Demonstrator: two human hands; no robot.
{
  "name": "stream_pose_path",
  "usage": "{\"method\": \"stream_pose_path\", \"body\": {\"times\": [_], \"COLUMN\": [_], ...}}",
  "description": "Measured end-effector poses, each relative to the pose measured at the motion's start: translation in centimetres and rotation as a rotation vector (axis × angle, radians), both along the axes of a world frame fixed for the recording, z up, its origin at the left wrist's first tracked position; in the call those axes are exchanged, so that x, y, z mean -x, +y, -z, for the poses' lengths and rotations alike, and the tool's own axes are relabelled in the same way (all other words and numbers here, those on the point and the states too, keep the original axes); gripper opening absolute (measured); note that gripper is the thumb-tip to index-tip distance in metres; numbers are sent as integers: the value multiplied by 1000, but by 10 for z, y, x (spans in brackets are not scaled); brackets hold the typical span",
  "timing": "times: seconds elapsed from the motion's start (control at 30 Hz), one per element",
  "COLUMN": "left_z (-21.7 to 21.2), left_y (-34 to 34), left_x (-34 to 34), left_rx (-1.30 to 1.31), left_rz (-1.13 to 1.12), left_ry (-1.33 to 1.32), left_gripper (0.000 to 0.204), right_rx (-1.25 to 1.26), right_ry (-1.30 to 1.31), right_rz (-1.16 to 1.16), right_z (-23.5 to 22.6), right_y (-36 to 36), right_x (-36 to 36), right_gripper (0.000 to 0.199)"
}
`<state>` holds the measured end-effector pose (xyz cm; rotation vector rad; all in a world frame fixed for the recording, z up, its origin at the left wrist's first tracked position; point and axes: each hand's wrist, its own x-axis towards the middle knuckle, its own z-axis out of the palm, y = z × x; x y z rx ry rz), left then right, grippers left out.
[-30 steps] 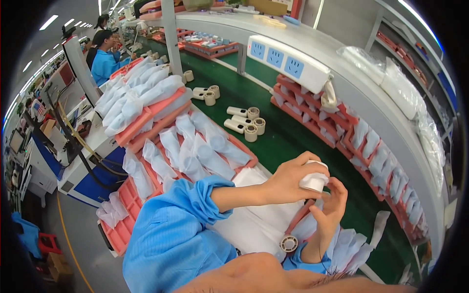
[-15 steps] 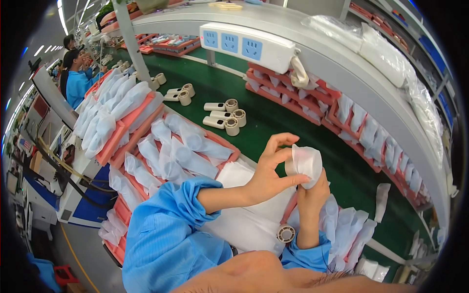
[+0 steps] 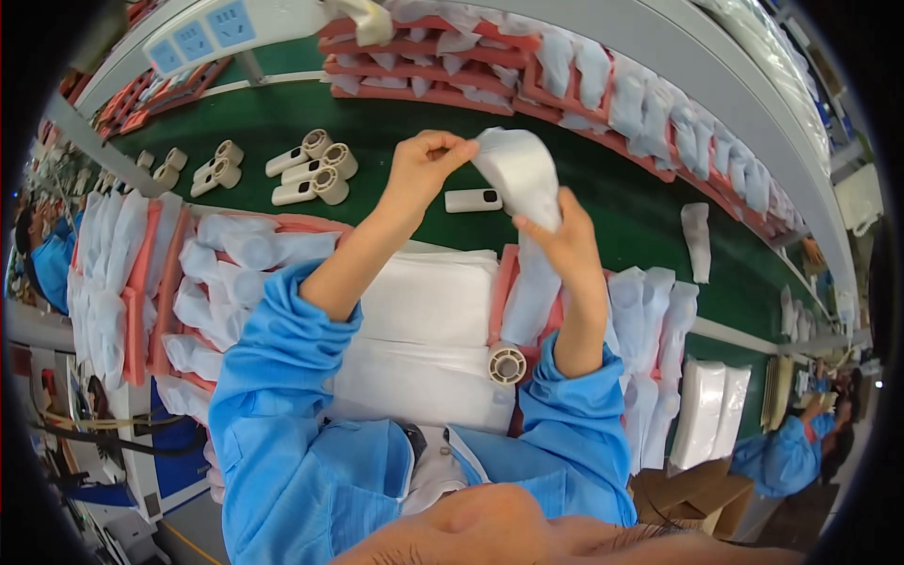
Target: The person packs electronic devices into protective plastic bags by hand, then places them into a packaging box.
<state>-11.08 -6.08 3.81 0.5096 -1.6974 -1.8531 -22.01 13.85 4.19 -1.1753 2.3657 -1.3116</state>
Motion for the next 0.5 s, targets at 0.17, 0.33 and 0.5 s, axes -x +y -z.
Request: {"method": "stream_pose_path", "body": {"times": [0.17, 0.33, 0.5], "left_z": [90, 139, 111], "left_y": [7, -3, 2], "left_x": [42, 64, 48], "left_rx": [759, 991, 698], "left_rz": [-33, 121, 318], "left_ry": [-387, -581, -337], "left_gripper": [44, 56, 57], "right_rx": [-109, -49, 223], "right_ry": [239, 548, 188], "right_rz": [426, 430, 116], "right_z": [56, 94, 75], "right_y": [15, 17, 0], "right_x": [80, 108, 78], "right_gripper": [50, 60, 62]}}
